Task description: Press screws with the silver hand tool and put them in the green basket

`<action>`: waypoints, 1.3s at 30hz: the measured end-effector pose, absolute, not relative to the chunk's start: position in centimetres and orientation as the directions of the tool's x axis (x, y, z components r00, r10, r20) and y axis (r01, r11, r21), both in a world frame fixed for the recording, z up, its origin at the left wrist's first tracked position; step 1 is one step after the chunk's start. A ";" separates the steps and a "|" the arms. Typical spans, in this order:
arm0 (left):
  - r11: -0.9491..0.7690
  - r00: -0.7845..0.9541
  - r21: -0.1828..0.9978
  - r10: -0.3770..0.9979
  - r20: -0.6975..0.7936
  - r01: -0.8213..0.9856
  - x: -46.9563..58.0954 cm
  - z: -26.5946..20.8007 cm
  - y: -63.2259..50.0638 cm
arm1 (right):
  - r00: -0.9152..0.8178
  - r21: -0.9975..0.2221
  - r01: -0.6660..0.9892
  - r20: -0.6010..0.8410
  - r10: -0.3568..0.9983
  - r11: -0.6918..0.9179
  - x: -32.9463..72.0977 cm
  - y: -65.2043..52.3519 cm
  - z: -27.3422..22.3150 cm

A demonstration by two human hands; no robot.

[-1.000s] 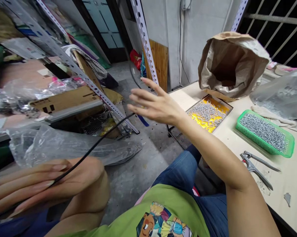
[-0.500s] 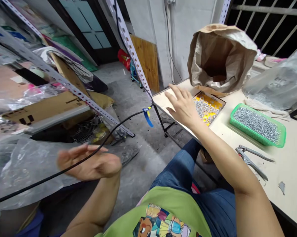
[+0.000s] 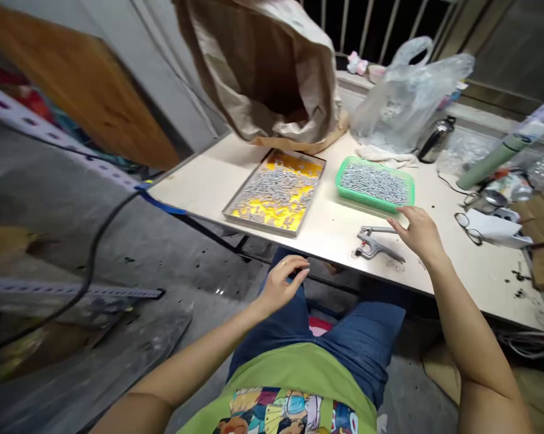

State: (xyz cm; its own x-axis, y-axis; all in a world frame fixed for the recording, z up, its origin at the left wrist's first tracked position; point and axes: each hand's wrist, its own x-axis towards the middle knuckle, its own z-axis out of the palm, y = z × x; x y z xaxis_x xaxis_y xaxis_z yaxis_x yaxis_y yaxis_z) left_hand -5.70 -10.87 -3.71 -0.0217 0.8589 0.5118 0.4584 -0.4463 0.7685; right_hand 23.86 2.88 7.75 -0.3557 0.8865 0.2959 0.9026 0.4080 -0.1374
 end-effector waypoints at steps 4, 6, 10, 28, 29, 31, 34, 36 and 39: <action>-0.424 0.203 0.741 0.905 0.374 0.521 -1.9 -1.9 -5.2 | -0.418 -0.039 0.908 -0.059 0.907 0.416 27.6 1.9 6.1; -0.346 0.272 0.710 0.936 0.221 0.613 0.4 -1.2 -2.9 | -0.421 0.019 0.902 -0.190 0.887 0.432 27.7 1.8 5.0; -0.219 0.319 0.580 0.945 -0.075 0.785 4.7 0.1 -0.1 | -0.328 0.084 0.922 -0.347 0.878 0.378 26.4 2.5 3.6; -0.010 0.116 0.636 0.985 -0.125 0.772 6.1 1.5 0.8 | -0.244 0.115 0.968 0.196 0.950 0.224 24.1 0.1 -0.6; -0.028 0.143 0.611 0.980 -0.141 0.791 5.9 1.9 1.0 | -0.234 0.103 0.971 0.211 0.949 0.216 24.1 0.0 -0.8; -0.066 0.205 0.550 0.959 -0.195 0.832 5.6 2.9 1.7 | -0.217 0.076 0.976 0.234 0.948 0.204 24.0 0.0 -1.1; -0.121 0.270 0.494 0.932 -0.243 0.861 5.4 4.5 3.0 | -0.176 0.022 0.984 0.261 0.949 0.176 23.9 -0.1 -1.5; -0.171 0.330 0.490 0.908 -0.260 0.855 5.3 5.6 3.8 | -0.150 -0.013 0.987 0.271 0.951 0.160 23.8 -0.1 -1.7; -0.235 0.426 0.533 0.863 -0.270 0.813 5.3 6.9 4.8 | -0.120 -0.053 0.989 0.296 0.948 0.141 24.0 -0.1 -2.0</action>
State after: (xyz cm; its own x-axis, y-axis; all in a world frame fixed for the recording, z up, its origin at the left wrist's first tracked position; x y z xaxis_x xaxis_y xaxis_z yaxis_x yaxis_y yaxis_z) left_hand 5.34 4.79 6.91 0.4263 0.8634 -0.2699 0.8130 -0.2348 0.5329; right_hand 23.98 -0.08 -2.05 -0.1197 0.9478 0.2955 0.9886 0.1413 -0.0528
